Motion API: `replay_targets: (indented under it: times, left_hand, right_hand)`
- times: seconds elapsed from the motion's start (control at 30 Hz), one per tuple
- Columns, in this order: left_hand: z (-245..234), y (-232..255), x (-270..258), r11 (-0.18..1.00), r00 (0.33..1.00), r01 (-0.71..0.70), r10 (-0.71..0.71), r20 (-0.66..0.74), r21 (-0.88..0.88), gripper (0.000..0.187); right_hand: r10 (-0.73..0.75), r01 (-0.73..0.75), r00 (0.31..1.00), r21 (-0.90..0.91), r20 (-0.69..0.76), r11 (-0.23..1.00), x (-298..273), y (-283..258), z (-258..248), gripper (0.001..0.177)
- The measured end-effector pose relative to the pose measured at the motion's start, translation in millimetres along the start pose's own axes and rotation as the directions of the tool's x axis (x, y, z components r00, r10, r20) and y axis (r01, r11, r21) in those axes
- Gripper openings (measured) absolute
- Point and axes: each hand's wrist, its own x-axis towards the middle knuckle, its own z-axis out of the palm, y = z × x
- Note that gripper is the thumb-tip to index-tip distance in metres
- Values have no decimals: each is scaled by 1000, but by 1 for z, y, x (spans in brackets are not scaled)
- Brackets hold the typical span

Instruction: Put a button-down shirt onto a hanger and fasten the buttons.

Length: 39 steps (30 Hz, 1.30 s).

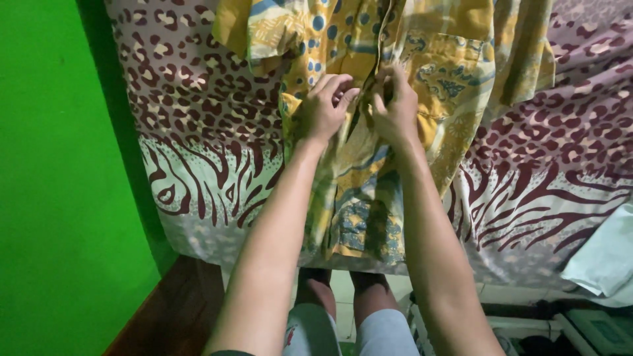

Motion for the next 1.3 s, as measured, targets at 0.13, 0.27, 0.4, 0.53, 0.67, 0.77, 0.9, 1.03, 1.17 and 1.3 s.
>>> replay_targets:
  times: [0.13,0.27,0.4,0.53,0.67,0.77,0.9,1.03,1.17,1.3]
  left_hand:
    - [10,-4,1,999,1000,16,-18,26,51,19]
    - [4,0,7,997,997,73,-74,32,18,15]
    - [5,-1,10,993,993,109,-106,60,-49,14]
    - [11,10,10,941,948,273,-227,221,-202,13]
    - [19,48,14,921,953,264,-203,226,-287,16]
    - [33,49,12,894,983,179,-145,113,-412,17]
    - [28,55,15,853,961,262,-187,206,-452,19]
    - [26,53,20,849,922,346,-227,315,-400,18]
    - [40,33,13,814,918,370,-245,313,-448,20]
    - [34,35,15,791,923,371,-260,282,-486,15]
  right_hand:
    - [-85,85,995,-8,-56,996,0,42,-5,20]
    - [-88,72,973,-84,-215,994,-7,13,-20,11]
    - [-150,98,963,-230,-222,968,-12,-11,-29,19]
    - [-138,56,977,-431,-161,900,-14,-31,-31,24]
    - [-133,60,982,-453,-132,889,-14,-18,-35,19]
    - [9,-48,994,-361,-110,931,-13,-30,-43,17]
    - [151,-158,985,-96,-81,983,-11,-21,-57,18]
    - [182,-181,983,32,-28,983,-10,-15,-64,16]
    - [221,-213,975,175,-28,961,-10,3,-53,17]
    - [176,-170,982,96,-66,981,-11,-4,-59,12]
